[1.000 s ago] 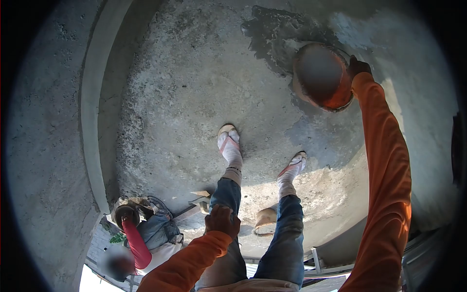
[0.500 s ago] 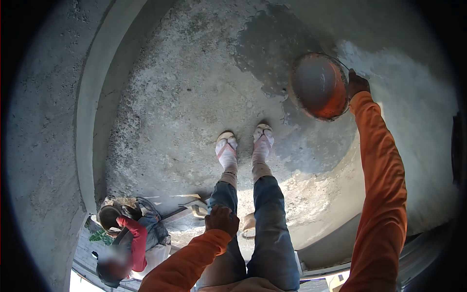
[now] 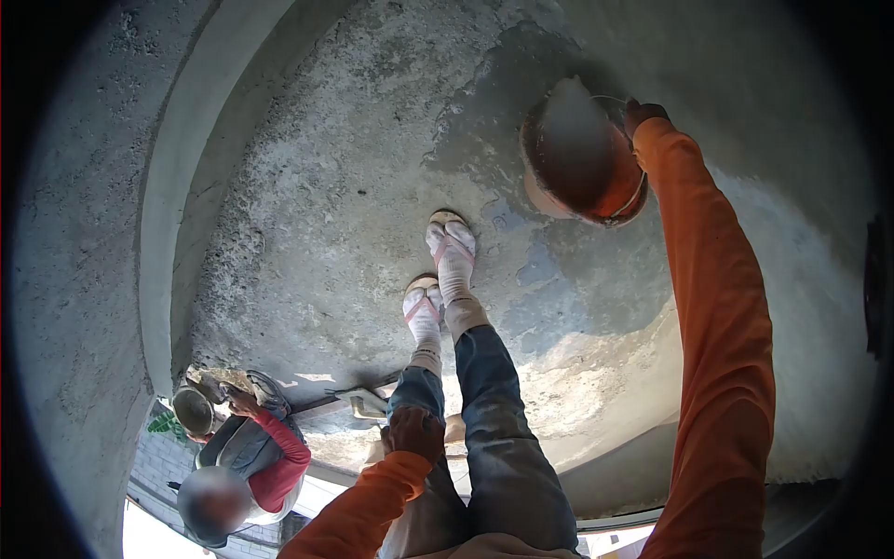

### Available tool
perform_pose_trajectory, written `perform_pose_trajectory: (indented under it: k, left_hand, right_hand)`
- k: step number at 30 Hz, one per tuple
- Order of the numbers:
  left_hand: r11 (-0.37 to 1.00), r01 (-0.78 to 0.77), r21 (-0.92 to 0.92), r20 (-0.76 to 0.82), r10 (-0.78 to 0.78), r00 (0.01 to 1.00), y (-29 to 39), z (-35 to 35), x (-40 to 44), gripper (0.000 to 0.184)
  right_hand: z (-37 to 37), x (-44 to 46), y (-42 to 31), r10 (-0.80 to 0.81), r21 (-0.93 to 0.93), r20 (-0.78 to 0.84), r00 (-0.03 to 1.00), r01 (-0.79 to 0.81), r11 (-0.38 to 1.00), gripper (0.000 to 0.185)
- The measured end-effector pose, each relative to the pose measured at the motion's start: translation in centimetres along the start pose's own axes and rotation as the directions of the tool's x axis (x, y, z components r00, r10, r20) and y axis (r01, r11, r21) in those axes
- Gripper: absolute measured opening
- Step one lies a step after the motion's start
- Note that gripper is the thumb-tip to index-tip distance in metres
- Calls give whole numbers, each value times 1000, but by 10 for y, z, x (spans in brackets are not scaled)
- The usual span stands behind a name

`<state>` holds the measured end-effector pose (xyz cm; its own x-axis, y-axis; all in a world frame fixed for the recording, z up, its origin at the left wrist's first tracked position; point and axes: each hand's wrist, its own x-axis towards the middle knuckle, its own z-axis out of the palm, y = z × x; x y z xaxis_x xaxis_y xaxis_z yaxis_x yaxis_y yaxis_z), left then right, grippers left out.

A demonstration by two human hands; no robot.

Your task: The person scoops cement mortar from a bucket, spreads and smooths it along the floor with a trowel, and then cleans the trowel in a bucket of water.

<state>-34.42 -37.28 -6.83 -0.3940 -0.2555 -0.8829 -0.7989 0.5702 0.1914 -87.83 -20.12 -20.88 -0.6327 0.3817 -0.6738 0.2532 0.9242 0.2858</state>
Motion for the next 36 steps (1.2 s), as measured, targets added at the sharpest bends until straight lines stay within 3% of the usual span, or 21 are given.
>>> perform_pose_trajectory:
  k: [3,4,5,6,8,10,16,21,24,25,27,30,31,33,36]
  left_hand:
    - [999,-33,6,-59,33,998,0,-10,1,16]
    - [999,-52,8,-92,52,994,3,-14,1,15]
    - [998,-55,15,-96,56,994,7,-20,3,15]
    - [997,-54,57,-101,59,993,10,-26,3,15]
    - [993,-50,109,-107,62,992,14,-39,4,14]
    - [991,-70,115,-134,86,987,15,-55,9,14]
    - [971,-70,228,-64,87,994,28,-120,21,22]
    - [914,-180,363,-61,216,975,34,-168,52,25]
    - [865,-295,406,1,323,947,31,-203,88,24]
    - [866,-292,405,52,297,954,31,-216,93,24]
    - [864,-288,413,61,289,955,25,-242,124,25]
    - [905,-327,273,84,316,945,12,-267,200,32]
    - [899,-360,248,76,352,933,22,-273,231,32]
    - [833,-479,278,27,492,870,55,-277,302,31]
    - [732,-598,327,-107,657,746,109,-270,417,31]
  right_hand:
    - [-14,7,-7,-8,131,-70,998,18,991,56]
    - [-17,1,-1,-211,8,-238,948,219,976,57]
    - [-20,-6,6,-410,-145,-373,832,384,912,57]
    - [-22,-14,14,-405,-138,-374,834,382,914,57]
    - [-23,-35,31,-507,-15,-500,702,578,816,56]
    - [-27,-71,35,-243,546,-283,928,364,755,52]
    - [-8,-119,68,-205,600,-301,931,352,718,55]
    - [23,-153,103,-57,741,-90,994,105,663,45]
    - [106,-168,150,-101,551,-390,915,320,771,42]
    - [87,-196,126,178,831,11,984,-108,546,45]
    - [117,-229,113,357,930,96,929,-212,300,47]
    - [170,-261,117,553,937,252,794,-344,67,48]
    - [196,-271,128,572,932,263,777,-357,57,52]
    - [232,-287,134,638,875,435,635,-465,-134,53]
    - [307,-314,157,569,775,617,543,-546,-319,56]
